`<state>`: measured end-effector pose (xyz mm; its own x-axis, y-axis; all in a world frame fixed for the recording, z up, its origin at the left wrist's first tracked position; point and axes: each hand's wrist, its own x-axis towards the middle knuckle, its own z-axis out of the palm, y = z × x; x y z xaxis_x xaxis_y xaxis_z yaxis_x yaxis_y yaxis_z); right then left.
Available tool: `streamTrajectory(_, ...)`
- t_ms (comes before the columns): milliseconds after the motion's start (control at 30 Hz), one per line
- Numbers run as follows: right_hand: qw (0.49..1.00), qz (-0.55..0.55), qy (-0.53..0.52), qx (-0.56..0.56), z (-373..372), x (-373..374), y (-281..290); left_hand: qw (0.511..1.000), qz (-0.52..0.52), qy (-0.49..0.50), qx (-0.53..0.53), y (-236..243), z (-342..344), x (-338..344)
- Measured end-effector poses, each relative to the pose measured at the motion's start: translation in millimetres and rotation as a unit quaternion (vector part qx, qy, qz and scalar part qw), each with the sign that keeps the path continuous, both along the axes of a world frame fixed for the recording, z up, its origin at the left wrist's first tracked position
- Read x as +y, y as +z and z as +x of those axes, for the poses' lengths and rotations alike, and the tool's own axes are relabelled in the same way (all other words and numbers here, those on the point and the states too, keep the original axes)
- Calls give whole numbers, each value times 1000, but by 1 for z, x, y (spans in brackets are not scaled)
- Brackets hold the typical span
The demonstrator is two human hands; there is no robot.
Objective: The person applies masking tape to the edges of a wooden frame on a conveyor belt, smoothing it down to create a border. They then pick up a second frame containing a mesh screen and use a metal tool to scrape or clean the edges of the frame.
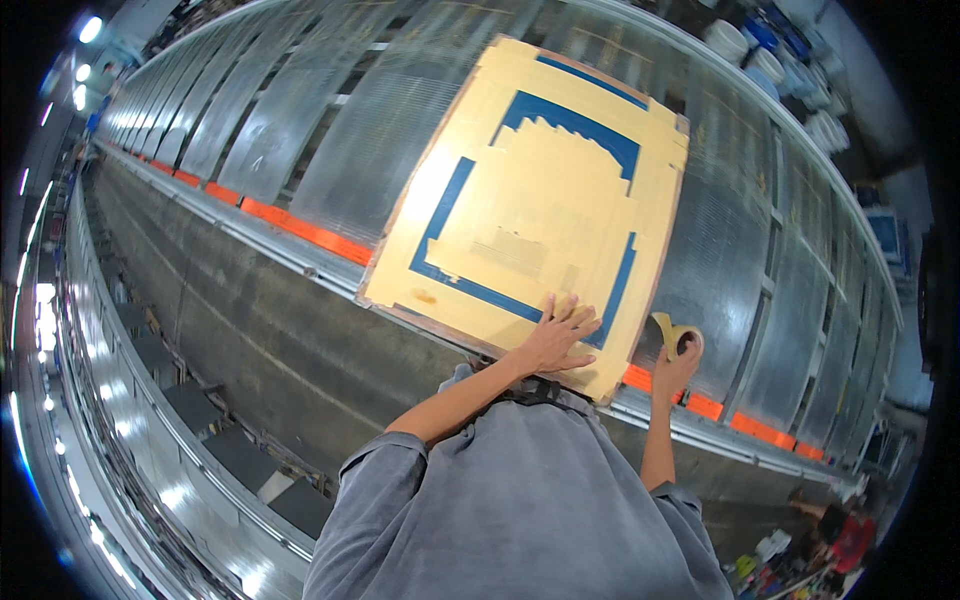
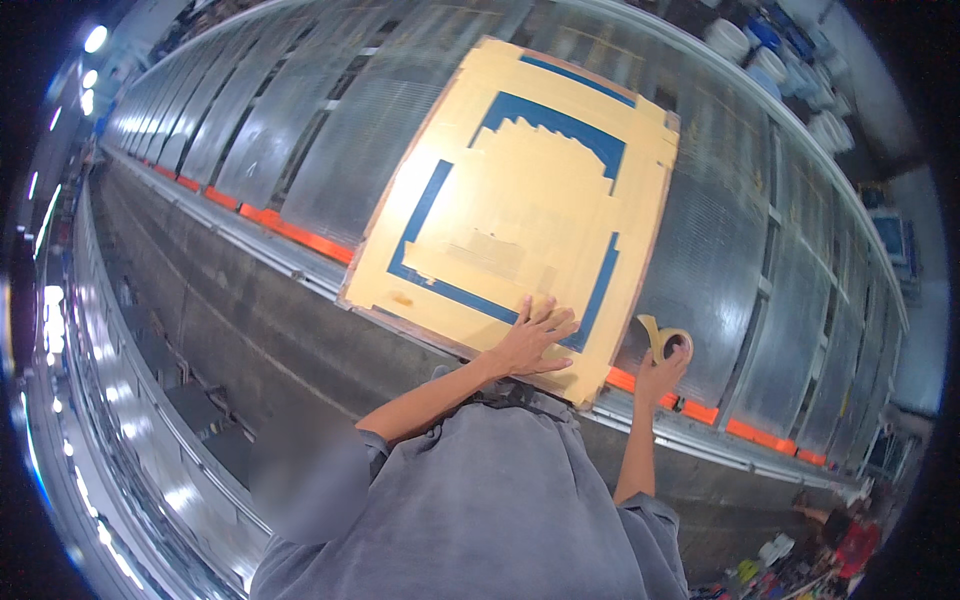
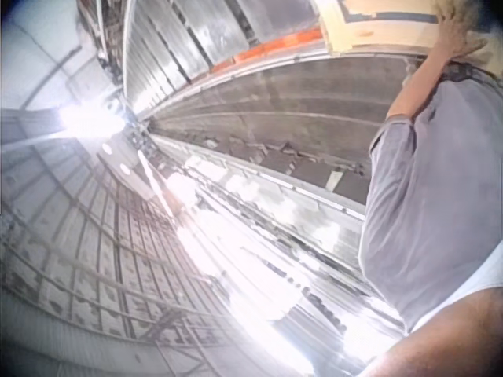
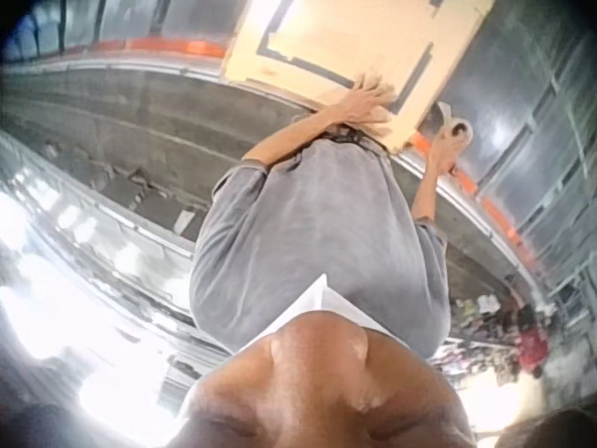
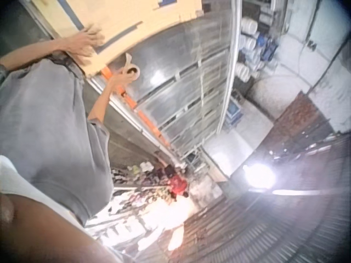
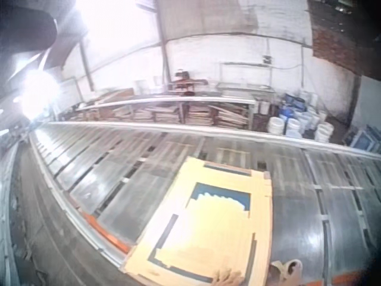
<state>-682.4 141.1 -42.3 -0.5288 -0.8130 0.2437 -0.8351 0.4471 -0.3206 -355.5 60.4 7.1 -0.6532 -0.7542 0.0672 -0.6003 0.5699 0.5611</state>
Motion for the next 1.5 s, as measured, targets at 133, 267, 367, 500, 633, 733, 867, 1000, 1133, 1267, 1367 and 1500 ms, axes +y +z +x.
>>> streamTrajectory(133, 997, -46, 53, -9, 62, -36, 42, 966, -46, 198, 162, 13, 57, -25)
streamTrajectory(267, 970, -22, 210, -121, 178, -79, 69, 889, -150, 396, 172, 10, 172, -80)
streamTrajectory(367, 916, 49, 350, -190, 277, -103, 92, 904, -137, 400, 57, 13, 239, -101)
streamTrajectory(500, 873, 68, 473, -97, 391, -133, 72, 944, -47, 326, 5, 13, 269, -116)
streamTrajectory(633, 894, 60, 439, -61, 444, -144, 61, 953, -21, 304, 14, 7, 273, -120)
streamTrajectory(733, 911, 75, 401, -67, 453, -142, 53, 955, 14, 294, 41, 0, 273, -128)
streamTrajectory(867, 917, 69, 389, -62, 459, -143, 40, 963, 14, 268, 35, -9, 278, -135)
streamTrajectory(1000, 924, 90, 368, -47, 459, -146, 41, 963, 15, 268, 16, -11, 268, -142)
streamTrajectory(1133, 919, 90, 368, -109, 468, -146, 43, 972, -3, 237, -5, -14, 283, -150)
streamTrajectory(1267, 921, 78, 361, -122, 464, -147, 37, 965, -59, 255, 20, -31, 267, -150)
streamTrajectory(1367, 924, 98, 366, -59, 470, -148, 36, 966, -62, 248, -17, -53, 260, -145)
streamTrajectory(1500, 924, 131, 356, -55, 468, -152, 35, 976, -75, 204, 18, -50, 264, -145)
